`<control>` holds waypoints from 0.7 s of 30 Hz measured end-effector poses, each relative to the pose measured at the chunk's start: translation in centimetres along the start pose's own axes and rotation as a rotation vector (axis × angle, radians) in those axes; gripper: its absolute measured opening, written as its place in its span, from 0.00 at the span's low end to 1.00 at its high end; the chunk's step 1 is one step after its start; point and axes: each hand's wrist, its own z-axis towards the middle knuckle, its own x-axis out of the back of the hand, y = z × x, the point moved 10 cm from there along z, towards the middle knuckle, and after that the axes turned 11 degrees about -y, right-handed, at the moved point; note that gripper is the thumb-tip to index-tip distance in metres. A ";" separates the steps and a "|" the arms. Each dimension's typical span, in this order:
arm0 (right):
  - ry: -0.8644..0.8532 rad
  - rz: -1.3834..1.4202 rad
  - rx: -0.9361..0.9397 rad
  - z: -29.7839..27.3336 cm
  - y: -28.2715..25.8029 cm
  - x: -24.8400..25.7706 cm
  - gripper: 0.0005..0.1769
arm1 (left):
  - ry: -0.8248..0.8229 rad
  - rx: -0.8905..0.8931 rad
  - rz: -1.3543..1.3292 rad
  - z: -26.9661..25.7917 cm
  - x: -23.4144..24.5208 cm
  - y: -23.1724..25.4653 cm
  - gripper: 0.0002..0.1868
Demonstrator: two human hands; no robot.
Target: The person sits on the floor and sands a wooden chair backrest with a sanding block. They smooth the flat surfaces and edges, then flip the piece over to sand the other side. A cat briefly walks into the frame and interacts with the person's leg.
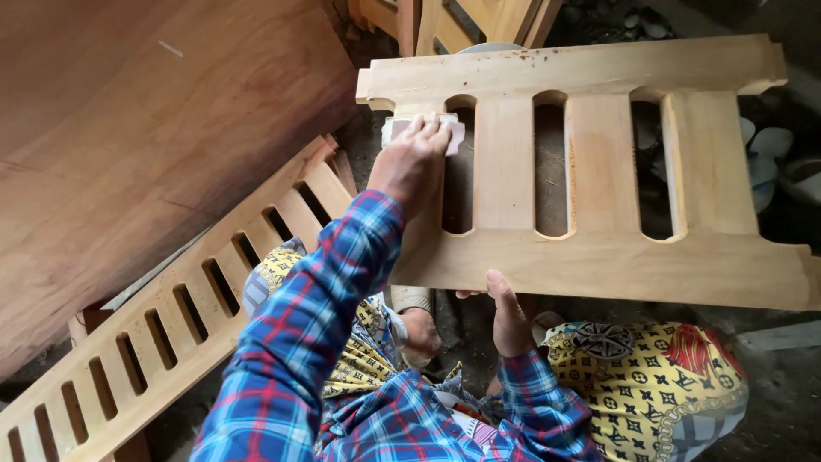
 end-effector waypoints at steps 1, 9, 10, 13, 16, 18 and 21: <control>0.002 0.002 0.006 0.2 -0.2 0.2 0.28 | 0.003 -0.005 0.003 0.3 0.7 0.4 0.26; 0.124 -0.726 0.234 -2.1 -1.2 1.8 0.15 | -0.081 -0.026 -0.140 -8.3 9.2 6.3 0.27; 0.123 -0.722 0.229 -2.3 1.0 2.7 0.15 | -0.088 -0.025 -0.141 -9.5 9.5 6.9 0.27; 0.127 -0.787 0.310 -1.6 4.7 3.8 0.17 | -0.140 -0.026 -0.151 -11.4 9.6 6.8 0.27; 0.165 -0.990 0.445 -2.1 2.6 3.1 0.18 | -0.116 -0.068 -0.159 -9.8 7.3 6.3 0.30; 0.152 -0.852 0.328 -2.5 1.0 2.3 0.17 | -0.027 -0.089 -0.124 -7.5 5.4 4.8 0.26; 0.137 -0.358 0.220 -0.6 -1.7 0.2 0.18 | 0.070 -0.061 0.046 -2.9 2.9 0.2 0.30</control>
